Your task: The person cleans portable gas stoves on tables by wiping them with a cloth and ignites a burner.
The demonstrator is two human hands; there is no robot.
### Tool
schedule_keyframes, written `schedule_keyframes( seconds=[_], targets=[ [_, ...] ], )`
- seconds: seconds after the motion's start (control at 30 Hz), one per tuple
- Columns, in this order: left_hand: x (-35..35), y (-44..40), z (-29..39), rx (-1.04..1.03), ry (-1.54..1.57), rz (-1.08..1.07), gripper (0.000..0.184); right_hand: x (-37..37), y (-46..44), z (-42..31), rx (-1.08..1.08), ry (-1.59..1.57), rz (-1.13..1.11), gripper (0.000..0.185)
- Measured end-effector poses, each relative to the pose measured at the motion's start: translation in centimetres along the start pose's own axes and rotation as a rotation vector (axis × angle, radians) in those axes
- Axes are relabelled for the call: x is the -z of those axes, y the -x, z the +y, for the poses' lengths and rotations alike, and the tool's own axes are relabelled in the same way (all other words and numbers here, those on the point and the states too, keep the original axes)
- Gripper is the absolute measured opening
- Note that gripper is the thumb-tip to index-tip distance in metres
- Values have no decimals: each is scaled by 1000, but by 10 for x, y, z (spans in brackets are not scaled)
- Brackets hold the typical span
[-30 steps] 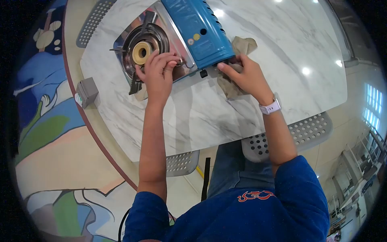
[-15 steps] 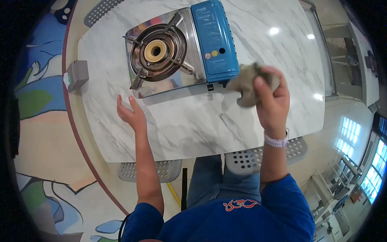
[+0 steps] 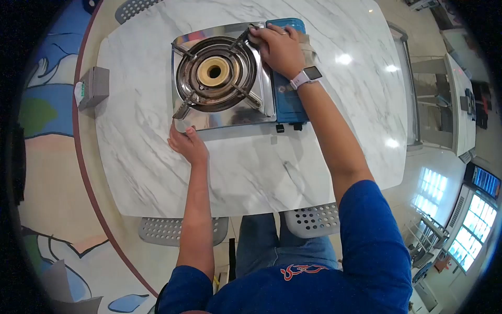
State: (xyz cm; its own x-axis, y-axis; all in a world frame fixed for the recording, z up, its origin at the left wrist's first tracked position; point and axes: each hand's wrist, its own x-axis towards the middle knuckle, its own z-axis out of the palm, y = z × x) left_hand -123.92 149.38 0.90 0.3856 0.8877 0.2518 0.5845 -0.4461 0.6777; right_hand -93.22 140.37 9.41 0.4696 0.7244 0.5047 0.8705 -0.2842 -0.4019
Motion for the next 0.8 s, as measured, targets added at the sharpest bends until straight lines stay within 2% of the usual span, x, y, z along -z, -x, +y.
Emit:
schedule_keyframes(
  seconds=[0.07, 0.17, 0.27, 0.37, 0.4, 0.5, 0.53, 0.6, 0.8],
  targets=[
    [-4, -1, -3, -5, 6, 16, 77, -8, 2, 6, 42, 183, -44, 24],
    [-4, 1, -3, 1, -5, 25, 75, -18, 3, 35, -32, 170, -14, 24],
    [-4, 0, 0, -17, -21, 60, 74, -19, -7, 25, 14, 276, 35, 23],
    [-3, -2, 4, -25, -27, 72, 72, -26, -23, 28, -4, 292, -21, 23],
    [-2, -2, 5, -23, -30, 66, 72, -28, -31, 26, 84, 259, 7, 21],
    [-2, -2, 6, -1, -49, 60, 72, -24, -31, 15, -12, 398, -82, 22],
    [-5, -2, 4, 8, -16, 99, 73, -29, -28, 17, -55, 311, -30, 18],
    [-4, -1, 5, 8, -8, 104, 73, -28, -11, 20, -52, 333, -69, 18],
    [-5, -2, 2, 21, -9, 71, 74, 32, 59, -64, -281, 204, -337, 19]
  ],
)
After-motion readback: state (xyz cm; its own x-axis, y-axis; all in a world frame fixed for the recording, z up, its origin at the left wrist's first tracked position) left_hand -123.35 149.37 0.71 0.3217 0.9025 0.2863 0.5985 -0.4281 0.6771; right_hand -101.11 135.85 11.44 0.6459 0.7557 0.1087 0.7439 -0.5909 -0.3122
